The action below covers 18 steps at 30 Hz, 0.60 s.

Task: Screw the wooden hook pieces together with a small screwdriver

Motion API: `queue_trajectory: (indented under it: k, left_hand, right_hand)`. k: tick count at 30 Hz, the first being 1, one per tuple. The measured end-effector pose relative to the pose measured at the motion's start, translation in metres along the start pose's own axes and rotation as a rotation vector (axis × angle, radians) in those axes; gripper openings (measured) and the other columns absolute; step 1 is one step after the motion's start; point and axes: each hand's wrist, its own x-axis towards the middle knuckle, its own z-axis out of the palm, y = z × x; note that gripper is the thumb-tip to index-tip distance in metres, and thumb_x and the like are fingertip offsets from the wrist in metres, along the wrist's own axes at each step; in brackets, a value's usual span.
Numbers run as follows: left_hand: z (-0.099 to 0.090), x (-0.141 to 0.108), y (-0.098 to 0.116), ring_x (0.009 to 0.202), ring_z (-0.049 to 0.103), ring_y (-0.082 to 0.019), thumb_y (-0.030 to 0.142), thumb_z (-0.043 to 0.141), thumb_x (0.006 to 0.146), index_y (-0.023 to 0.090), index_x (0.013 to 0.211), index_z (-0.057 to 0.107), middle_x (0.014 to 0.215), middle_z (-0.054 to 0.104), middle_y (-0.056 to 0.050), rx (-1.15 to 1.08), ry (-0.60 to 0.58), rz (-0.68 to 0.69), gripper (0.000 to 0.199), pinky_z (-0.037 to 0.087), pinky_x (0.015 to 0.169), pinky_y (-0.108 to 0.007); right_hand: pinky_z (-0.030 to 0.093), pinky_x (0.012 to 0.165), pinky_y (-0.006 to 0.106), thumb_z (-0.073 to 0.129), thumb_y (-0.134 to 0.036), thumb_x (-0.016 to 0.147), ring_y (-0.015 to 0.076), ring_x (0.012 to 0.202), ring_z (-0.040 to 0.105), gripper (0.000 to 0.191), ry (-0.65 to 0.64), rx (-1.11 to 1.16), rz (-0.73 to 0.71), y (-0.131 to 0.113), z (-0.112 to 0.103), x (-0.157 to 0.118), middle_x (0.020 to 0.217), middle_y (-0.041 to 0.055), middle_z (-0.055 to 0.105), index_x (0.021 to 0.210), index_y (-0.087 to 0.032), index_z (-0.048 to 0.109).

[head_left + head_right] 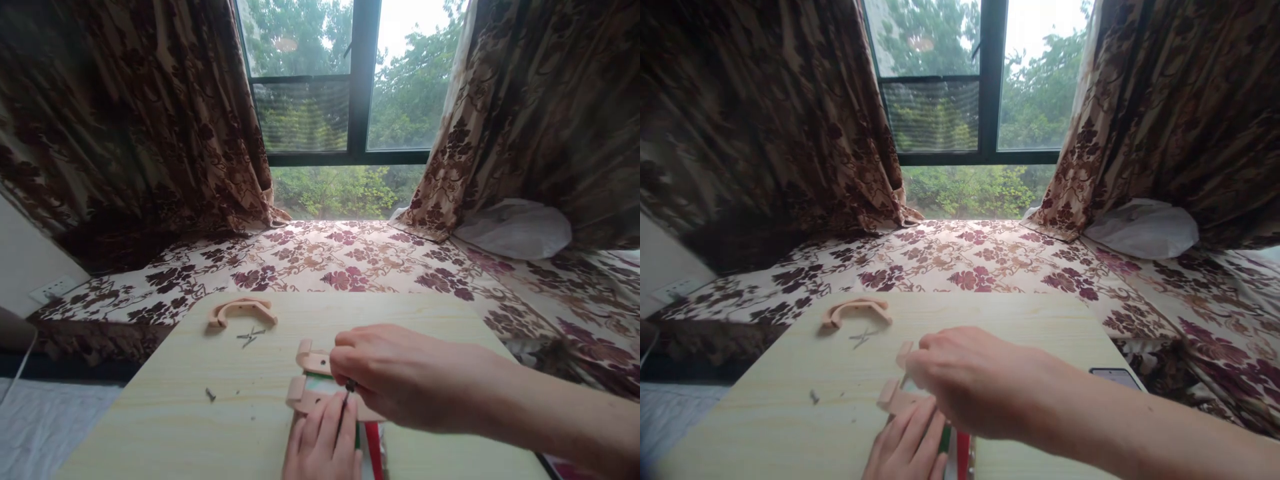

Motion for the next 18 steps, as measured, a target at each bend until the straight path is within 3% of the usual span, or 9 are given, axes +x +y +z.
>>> queue_trajectory:
  k: [5,9,13,18]
  left_hand:
    - [-0.001,-0.003,0.004,0.094,0.056,-0.01,0.029,0.039,0.081,0.024,0.105,0.057,0.106,0.063,0.005,-0.034,-0.075,-0.024,0.031,0.039,0.077,-0.025]
    - [0.002,-0.007,0.004,0.096,0.054,-0.011,0.031,0.042,0.08,0.024,0.108,0.057,0.109,0.062,0.005,-0.037,-0.075,-0.025,0.032,0.038,0.079,-0.025]
    - [0.003,-0.007,0.004,0.094,0.054,-0.011,0.032,0.043,0.08,0.025,0.103,0.059,0.107,0.063,0.005,-0.02,-0.053,-0.024,0.029,0.038,0.076,-0.026]
    - [0.003,-0.005,0.005,0.088,0.055,-0.01,0.033,0.042,0.08,0.025,0.098,0.06,0.101,0.065,0.005,-0.003,-0.025,-0.032,0.026,0.037,0.073,-0.026]
  right_hand:
    - [0.03,0.052,0.024,0.047,-0.008,0.077,0.0112,0.061,0.044,0.013,-0.062,-0.063,-0.064,0.003,-0.007,0.011,0.076,0.0036,0.057,0.086,-0.015,0.054]
    - [0.031,0.052,0.024,0.049,-0.005,0.074,0.012,0.062,0.046,0.016,-0.134,-0.12,-0.125,0.002,-0.014,0.018,0.075,0.0042,0.057,0.085,-0.013,0.055]
    - [0.032,0.053,0.024,0.049,-0.004,0.075,0.0116,0.065,0.046,0.015,-0.119,-0.135,-0.195,0.0,-0.016,0.019,0.077,0.0035,0.057,0.086,-0.012,0.055]
    - [0.028,0.046,0.024,0.048,-0.006,0.076,0.0102,0.054,0.042,0.014,-0.142,-0.165,-0.144,-0.001,-0.015,0.017,0.067,0.0015,0.055,0.087,-0.012,0.055]
